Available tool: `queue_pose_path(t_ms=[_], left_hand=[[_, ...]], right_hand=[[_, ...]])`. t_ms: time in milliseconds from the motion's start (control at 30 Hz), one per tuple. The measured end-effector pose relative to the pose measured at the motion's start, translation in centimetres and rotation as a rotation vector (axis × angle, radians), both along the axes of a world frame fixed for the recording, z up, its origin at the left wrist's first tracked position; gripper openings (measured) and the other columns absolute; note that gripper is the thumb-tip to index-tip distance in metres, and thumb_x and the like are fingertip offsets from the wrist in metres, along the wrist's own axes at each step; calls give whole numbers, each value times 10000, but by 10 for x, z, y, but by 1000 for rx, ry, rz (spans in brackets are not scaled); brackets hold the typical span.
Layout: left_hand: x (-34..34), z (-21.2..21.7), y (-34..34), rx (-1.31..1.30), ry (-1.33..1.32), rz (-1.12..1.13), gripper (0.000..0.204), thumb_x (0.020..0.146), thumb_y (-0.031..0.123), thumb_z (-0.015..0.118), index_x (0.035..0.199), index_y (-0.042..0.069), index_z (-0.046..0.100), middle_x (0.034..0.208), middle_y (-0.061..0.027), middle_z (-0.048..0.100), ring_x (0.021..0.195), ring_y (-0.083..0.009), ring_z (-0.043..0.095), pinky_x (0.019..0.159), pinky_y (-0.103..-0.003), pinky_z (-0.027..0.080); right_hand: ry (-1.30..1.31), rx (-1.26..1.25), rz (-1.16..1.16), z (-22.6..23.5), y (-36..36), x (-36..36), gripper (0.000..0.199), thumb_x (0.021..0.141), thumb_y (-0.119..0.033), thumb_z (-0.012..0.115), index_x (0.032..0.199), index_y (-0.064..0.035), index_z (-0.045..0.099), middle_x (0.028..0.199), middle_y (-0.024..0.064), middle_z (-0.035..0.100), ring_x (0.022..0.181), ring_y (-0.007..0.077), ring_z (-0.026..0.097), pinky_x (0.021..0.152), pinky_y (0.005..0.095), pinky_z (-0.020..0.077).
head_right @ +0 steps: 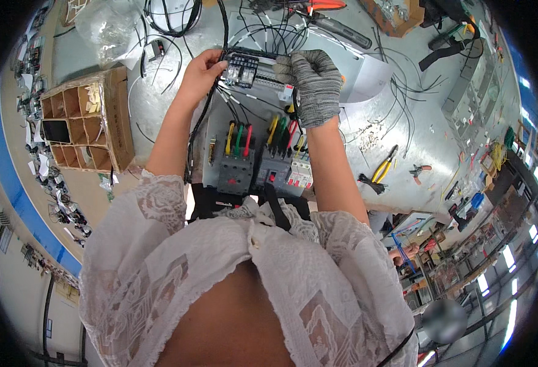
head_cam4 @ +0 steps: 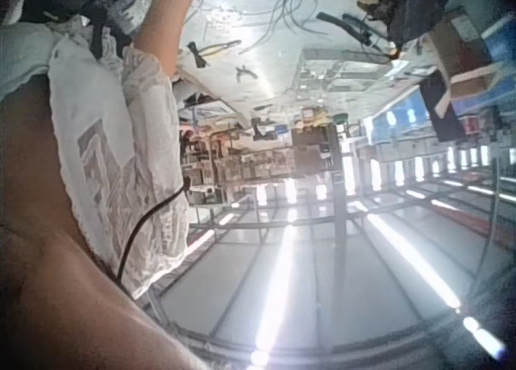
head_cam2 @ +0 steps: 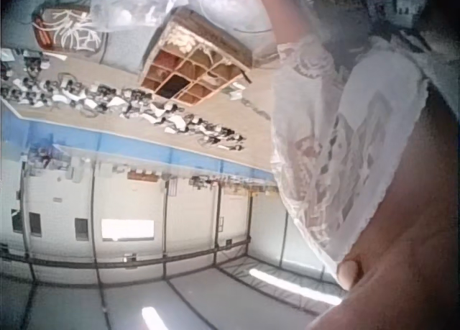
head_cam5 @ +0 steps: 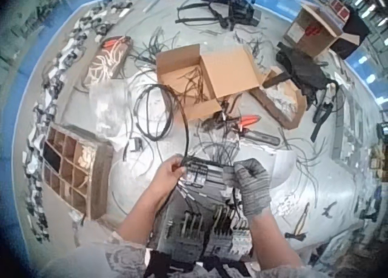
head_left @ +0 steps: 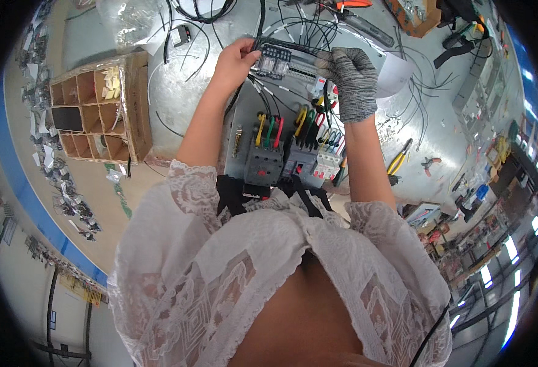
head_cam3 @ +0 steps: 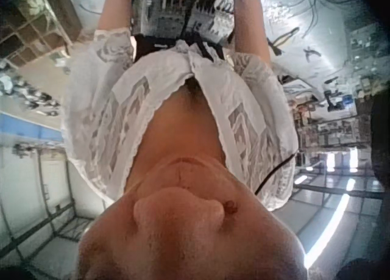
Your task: The person strips wire insulation, inserts wires into terminal blocks, and secures connections using pliers and a screwdriver. The person also applies tape to bundle wires and organizes the wiring within the electrical panel.
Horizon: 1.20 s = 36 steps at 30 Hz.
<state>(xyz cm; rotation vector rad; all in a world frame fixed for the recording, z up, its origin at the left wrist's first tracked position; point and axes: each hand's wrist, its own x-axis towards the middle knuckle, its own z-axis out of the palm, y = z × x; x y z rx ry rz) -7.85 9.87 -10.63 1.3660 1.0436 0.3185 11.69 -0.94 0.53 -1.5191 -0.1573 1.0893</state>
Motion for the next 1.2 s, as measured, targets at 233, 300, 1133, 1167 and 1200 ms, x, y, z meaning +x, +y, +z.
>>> queue_pose_path(t_ms=[233, 300, 1133, 1167, 1200], left_hand=[[6, 0, -2, -4, 8, 56, 261, 842, 32, 602, 1099, -9, 582, 882, -22, 631, 759, -88, 557, 705, -229, 457], [5, -2, -3, 61, 59, 65, 257, 817, 33, 622, 1070, -4, 598, 890, -61, 632, 778, -130, 584, 713, -255, 470], [-12, 12, 33, 467, 402, -489, 165, 794, 67, 600, 950, 60, 548, 890, -116, 626, 822, -286, 611, 696, -366, 476], [-13, 7, 33, 564, 399, -492, 119, 801, 126, 600, 904, 74, 567, 902, -111, 622, 844, -313, 601, 688, -396, 473], [-12, 6, 34, 599, 436, -479, 108, 803, 133, 596, 892, 76, 573, 897, -110, 619, 846, -315, 598, 689, -402, 473]], right_hand=[[-44, -30, 89, -16, -7, 7, 93, 895, -72, 569, 894, 19, 549, 853, 190, 659, 718, 244, 674, 616, 315, 563], [-70, -57, 103, -20, -9, 7, 69, 887, -37, 553, 883, 27, 529, 840, 187, 653, 708, 224, 667, 627, 294, 564], [-872, -379, 657, -80, 48, -20, 189, 743, -205, 662, 842, -44, 678, 813, 175, 657, 771, 327, 632, 730, 369, 501], [-886, -397, 682, -81, 48, -18, 204, 743, -220, 656, 847, -46, 677, 818, 176, 657, 772, 327, 632, 733, 379, 501], [-886, -406, 701, -81, 49, -19, 213, 745, -233, 651, 849, -49, 677, 823, 175, 657, 776, 327, 631, 736, 381, 501]])
